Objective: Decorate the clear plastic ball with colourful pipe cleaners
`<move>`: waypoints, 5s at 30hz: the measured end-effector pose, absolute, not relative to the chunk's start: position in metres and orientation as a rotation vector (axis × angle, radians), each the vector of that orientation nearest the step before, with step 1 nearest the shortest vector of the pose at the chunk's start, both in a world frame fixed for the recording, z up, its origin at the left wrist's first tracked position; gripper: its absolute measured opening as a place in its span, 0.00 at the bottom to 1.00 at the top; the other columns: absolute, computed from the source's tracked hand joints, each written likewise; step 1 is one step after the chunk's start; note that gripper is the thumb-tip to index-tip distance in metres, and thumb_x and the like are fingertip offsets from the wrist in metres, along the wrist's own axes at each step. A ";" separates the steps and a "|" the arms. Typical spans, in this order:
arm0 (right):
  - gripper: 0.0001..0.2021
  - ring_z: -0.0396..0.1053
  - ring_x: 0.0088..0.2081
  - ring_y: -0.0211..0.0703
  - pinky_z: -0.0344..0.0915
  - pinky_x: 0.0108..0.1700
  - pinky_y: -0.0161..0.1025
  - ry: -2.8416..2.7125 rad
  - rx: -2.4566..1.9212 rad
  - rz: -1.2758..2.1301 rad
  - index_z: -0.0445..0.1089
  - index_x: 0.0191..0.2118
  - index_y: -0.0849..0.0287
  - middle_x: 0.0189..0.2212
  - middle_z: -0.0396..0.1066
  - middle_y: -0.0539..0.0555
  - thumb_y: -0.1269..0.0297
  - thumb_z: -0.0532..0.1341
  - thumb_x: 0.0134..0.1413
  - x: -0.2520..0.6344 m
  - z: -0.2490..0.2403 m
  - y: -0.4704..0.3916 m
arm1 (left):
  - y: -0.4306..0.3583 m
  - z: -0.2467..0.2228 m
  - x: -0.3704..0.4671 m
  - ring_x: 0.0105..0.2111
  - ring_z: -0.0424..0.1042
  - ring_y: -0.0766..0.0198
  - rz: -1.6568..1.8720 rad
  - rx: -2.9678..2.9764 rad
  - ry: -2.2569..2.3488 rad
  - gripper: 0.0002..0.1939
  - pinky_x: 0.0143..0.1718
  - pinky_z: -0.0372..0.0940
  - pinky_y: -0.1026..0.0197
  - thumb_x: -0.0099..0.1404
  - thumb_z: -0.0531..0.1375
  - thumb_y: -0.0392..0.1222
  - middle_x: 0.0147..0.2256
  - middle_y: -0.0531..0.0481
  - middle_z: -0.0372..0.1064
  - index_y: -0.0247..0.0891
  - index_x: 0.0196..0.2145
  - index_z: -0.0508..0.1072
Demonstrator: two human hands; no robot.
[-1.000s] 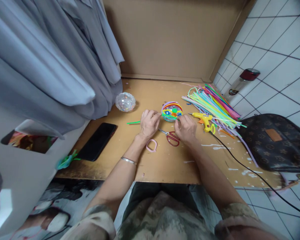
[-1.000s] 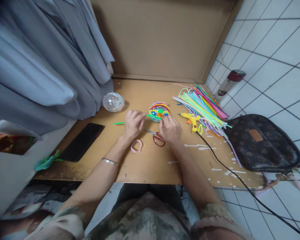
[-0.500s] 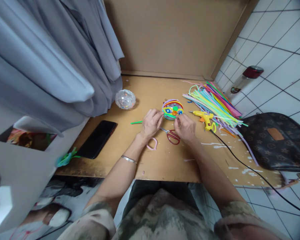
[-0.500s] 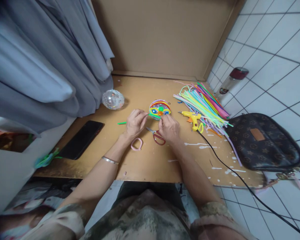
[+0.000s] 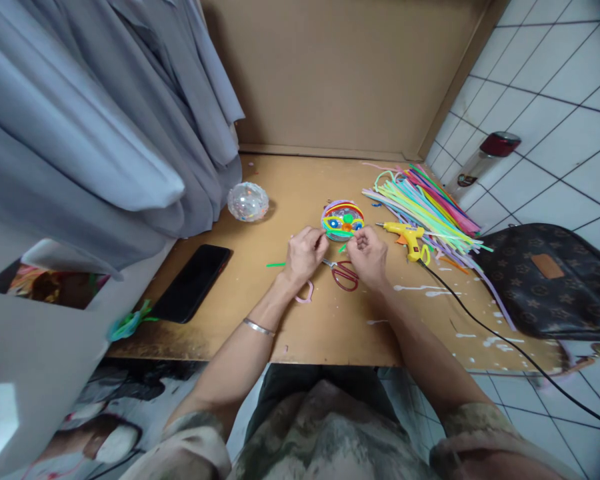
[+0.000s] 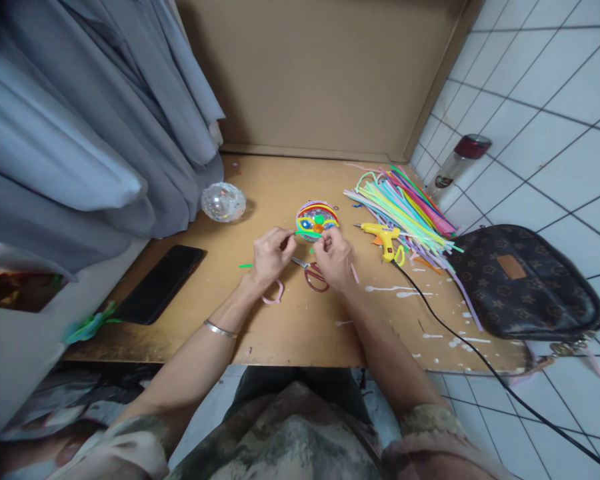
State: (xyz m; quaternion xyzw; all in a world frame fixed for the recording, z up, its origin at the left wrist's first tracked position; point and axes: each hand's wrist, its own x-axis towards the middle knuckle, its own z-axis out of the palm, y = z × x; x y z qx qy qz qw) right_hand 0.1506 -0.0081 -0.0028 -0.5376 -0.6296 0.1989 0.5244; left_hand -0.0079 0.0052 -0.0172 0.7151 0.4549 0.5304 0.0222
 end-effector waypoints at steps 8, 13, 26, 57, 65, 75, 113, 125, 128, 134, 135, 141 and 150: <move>0.06 0.69 0.17 0.36 0.66 0.21 0.32 -1.029 -1.100 1.040 0.58 0.29 0.54 0.18 0.71 0.43 0.64 0.58 0.43 0.124 0.000 -0.013 | -0.006 -0.005 0.014 0.19 0.66 0.70 1.711 1.151 1.279 0.06 0.22 0.62 0.67 0.59 0.60 0.41 0.22 0.54 0.70 0.35 0.30 0.75; 0.05 0.68 0.18 0.35 0.64 0.22 0.31 -1.025 -1.090 1.005 0.59 0.27 0.54 0.17 0.70 0.43 0.65 0.57 0.41 0.123 0.002 -0.014 | -0.008 0.004 0.017 0.16 0.64 0.72 1.696 0.999 1.231 0.04 0.19 0.61 0.69 0.58 0.61 0.39 0.20 0.56 0.68 0.35 0.28 0.72; 0.07 0.67 0.18 0.35 0.65 0.23 0.33 -0.982 -1.075 1.039 0.57 0.30 0.53 0.17 0.68 0.41 0.64 0.57 0.41 0.119 -0.005 -0.013 | -0.007 -0.002 0.020 0.15 0.65 0.72 1.695 0.983 1.175 0.09 0.17 0.63 0.69 0.59 0.63 0.44 0.19 0.57 0.67 0.37 0.26 0.70; 0.15 0.69 0.20 0.34 0.70 0.25 0.33 -0.876 -0.916 1.320 0.63 0.31 0.55 0.20 0.71 0.44 0.55 0.67 0.43 0.116 -0.005 -0.014 | -0.005 -0.012 0.021 0.24 0.67 0.69 1.795 0.963 1.167 0.11 0.27 0.65 0.66 0.60 0.63 0.47 0.26 0.51 0.73 0.35 0.30 0.76; 0.14 0.64 0.18 0.31 0.63 0.20 0.31 -1.004 -1.053 1.289 0.70 0.28 0.58 0.20 0.71 0.45 0.57 0.71 0.36 0.115 0.003 -0.021 | -0.011 -0.009 0.025 0.23 0.66 0.70 1.781 0.973 1.108 0.13 0.26 0.64 0.67 0.60 0.64 0.50 0.26 0.51 0.73 0.35 0.31 0.75; 0.14 0.56 0.14 0.30 0.51 0.17 0.30 -0.948 -1.136 1.288 0.68 0.23 0.58 0.12 0.62 0.42 0.55 0.70 0.34 0.119 0.007 -0.018 | -0.013 -0.006 0.030 0.21 0.65 0.71 1.723 0.912 0.990 0.18 0.23 0.62 0.67 0.53 0.69 0.53 0.24 0.52 0.71 0.34 0.31 0.75; 0.21 0.48 0.14 0.25 0.43 0.17 0.30 -0.935 -0.987 1.448 0.65 0.22 0.59 0.13 0.58 0.41 0.53 0.75 0.29 0.132 0.011 -0.014 | -0.011 -0.002 0.021 0.16 0.56 0.74 1.547 1.046 1.138 0.19 0.19 0.54 0.68 0.51 0.68 0.54 0.17 0.57 0.62 0.36 0.22 0.69; 0.18 0.49 0.15 0.25 0.42 0.16 0.29 -0.819 -0.946 1.574 0.65 0.21 0.59 0.13 0.57 0.41 0.59 0.74 0.30 0.138 0.018 -0.012 | -0.011 0.000 0.018 0.16 0.60 0.74 1.406 0.969 0.912 0.23 0.18 0.57 0.68 0.46 0.70 0.59 0.20 0.54 0.67 0.35 0.23 0.72; 0.18 0.49 0.15 0.24 0.42 0.16 0.28 -0.797 -0.893 1.649 0.64 0.20 0.60 0.14 0.57 0.41 0.60 0.74 0.30 0.144 0.021 -0.010 | -0.011 0.001 0.018 0.19 0.63 0.74 1.352 0.915 0.818 0.23 0.21 0.60 0.68 0.43 0.72 0.56 0.24 0.53 0.71 0.34 0.28 0.75; 0.17 0.49 0.14 0.23 0.44 0.15 0.28 -0.789 -0.869 1.737 0.66 0.21 0.62 0.15 0.59 0.41 0.62 0.75 0.32 0.144 0.024 -0.011 | -0.010 0.003 0.018 0.19 0.62 0.76 1.351 0.850 0.785 0.23 0.22 0.60 0.69 0.38 0.75 0.51 0.23 0.54 0.71 0.34 0.28 0.75; 0.16 0.49 0.14 0.23 0.44 0.15 0.28 -0.795 -0.868 1.748 0.66 0.21 0.62 0.15 0.59 0.41 0.62 0.75 0.33 0.144 0.024 -0.011 | -0.010 0.003 0.018 0.19 0.62 0.76 1.348 0.842 0.779 0.23 0.22 0.59 0.69 0.38 0.75 0.51 0.23 0.55 0.71 0.34 0.27 0.75; 0.17 0.51 0.14 0.24 0.45 0.15 0.28 -0.807 -0.849 1.766 0.66 0.21 0.61 0.14 0.59 0.41 0.62 0.75 0.32 0.145 0.022 -0.011 | -0.009 0.002 0.017 0.19 0.62 0.76 1.327 0.815 0.779 0.23 0.22 0.58 0.69 0.37 0.76 0.50 0.23 0.55 0.70 0.33 0.27 0.75; 0.19 0.49 0.15 0.25 0.44 0.16 0.29 -0.889 -0.927 1.654 0.64 0.19 0.60 0.14 0.58 0.42 0.59 0.74 0.31 0.144 0.018 -0.012 | -0.010 0.003 0.017 0.19 0.61 0.76 1.314 0.834 0.818 0.23 0.21 0.57 0.69 0.37 0.75 0.50 0.21 0.55 0.68 0.33 0.25 0.73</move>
